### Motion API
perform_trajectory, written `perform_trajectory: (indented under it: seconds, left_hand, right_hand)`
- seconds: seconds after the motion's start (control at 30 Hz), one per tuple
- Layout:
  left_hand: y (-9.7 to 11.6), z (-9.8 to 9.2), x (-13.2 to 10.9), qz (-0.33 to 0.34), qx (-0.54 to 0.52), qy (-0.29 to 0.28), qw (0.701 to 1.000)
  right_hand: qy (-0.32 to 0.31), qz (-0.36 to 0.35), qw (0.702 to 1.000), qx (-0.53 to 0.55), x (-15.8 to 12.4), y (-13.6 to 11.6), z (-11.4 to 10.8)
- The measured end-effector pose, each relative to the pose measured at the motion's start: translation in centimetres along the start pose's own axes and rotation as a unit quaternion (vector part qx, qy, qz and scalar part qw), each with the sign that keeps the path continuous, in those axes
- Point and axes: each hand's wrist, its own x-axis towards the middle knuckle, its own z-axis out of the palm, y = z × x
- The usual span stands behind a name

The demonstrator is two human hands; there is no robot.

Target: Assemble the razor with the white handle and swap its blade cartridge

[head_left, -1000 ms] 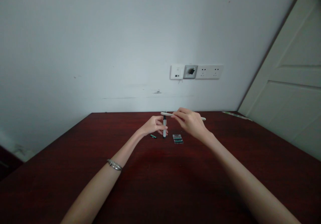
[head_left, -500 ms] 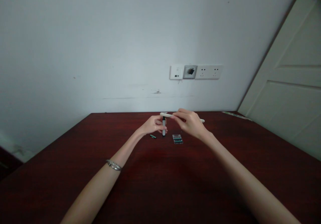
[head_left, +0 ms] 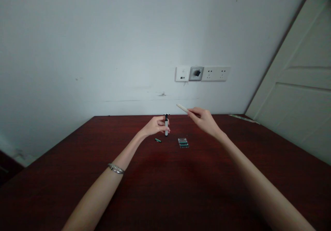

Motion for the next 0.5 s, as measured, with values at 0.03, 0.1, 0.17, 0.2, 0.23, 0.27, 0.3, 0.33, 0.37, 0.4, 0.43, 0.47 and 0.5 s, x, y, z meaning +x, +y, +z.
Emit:
perform_trajectory:
  seconds: [0.03, 0.1, 0.17, 0.2, 0.23, 0.27, 0.3, 0.33, 0.37, 0.4, 0.43, 0.47, 0.5]
  left_hand:
    - [-0.1, -0.1, 0.0, -0.002, 0.005, 0.004, 1.000]
    - [-0.1, -0.5, 0.0, -0.003, 0.012, 0.013, 1.000]
    - [-0.2, -1.1, 0.0, -0.003, 0.014, 0.023, 1.000]
    - [-0.2, -1.3, 0.0, -0.004, 0.013, 0.027, 1.000]
    - [-0.2, -1.5, 0.0, -0.005, 0.011, 0.031, 0.999]
    - [-0.2, -1.7, 0.0, -0.007, 0.009, 0.035, 0.999]
    - [-0.2, -1.9, 0.0, -0.009, 0.008, 0.037, 0.999]
    - [-0.2, -2.0, -0.1, -0.010, 0.007, 0.039, 0.999]
    - [-0.2, -2.0, -0.1, -0.010, 0.007, 0.039, 0.999]
    - [-0.2, -2.1, -0.2, -0.009, 0.008, 0.039, 0.999]
    - [-0.2, -2.1, -0.2, -0.009, 0.011, 0.040, 0.999]
    - [-0.2, -2.2, -0.3, -0.009, 0.014, 0.040, 0.999]
    - [-0.3, -2.3, -0.3, -0.012, 0.019, 0.040, 0.999]
  right_hand:
    - [-0.014, 0.030, 0.999, 0.018, 0.0, -0.1, 0.3]
    - [-0.036, 0.097, 0.993, 0.054, 0.0, -0.2, 1.0]
    - [-0.046, 0.147, 0.984, 0.088, 0.0, -0.3, 1.5]
    - [-0.048, 0.164, 0.980, 0.104, -0.1, -0.5, 1.7]
    - [-0.049, 0.179, 0.975, 0.119, -0.1, -0.7, 1.8]
    - [-0.050, 0.191, 0.971, 0.135, -0.1, -1.0, 1.9]
    - [-0.049, 0.201, 0.966, 0.153, -0.2, -1.2, 2.0]
    - [-0.050, 0.207, 0.961, 0.174, -0.2, -1.5, 2.1]
    - [-0.052, 0.209, 0.957, 0.196, -0.3, -1.7, 2.2]
    - [-0.057, 0.207, 0.952, 0.216, -0.4, -1.8, 2.3]
    - [-0.064, 0.207, 0.949, 0.229, -0.6, -1.9, 2.4]
    - [-0.070, 0.207, 0.949, 0.229, -0.8, -2.0, 2.6]
    - [-0.072, 0.208, 0.952, 0.213, -1.1, -2.0, 2.8]
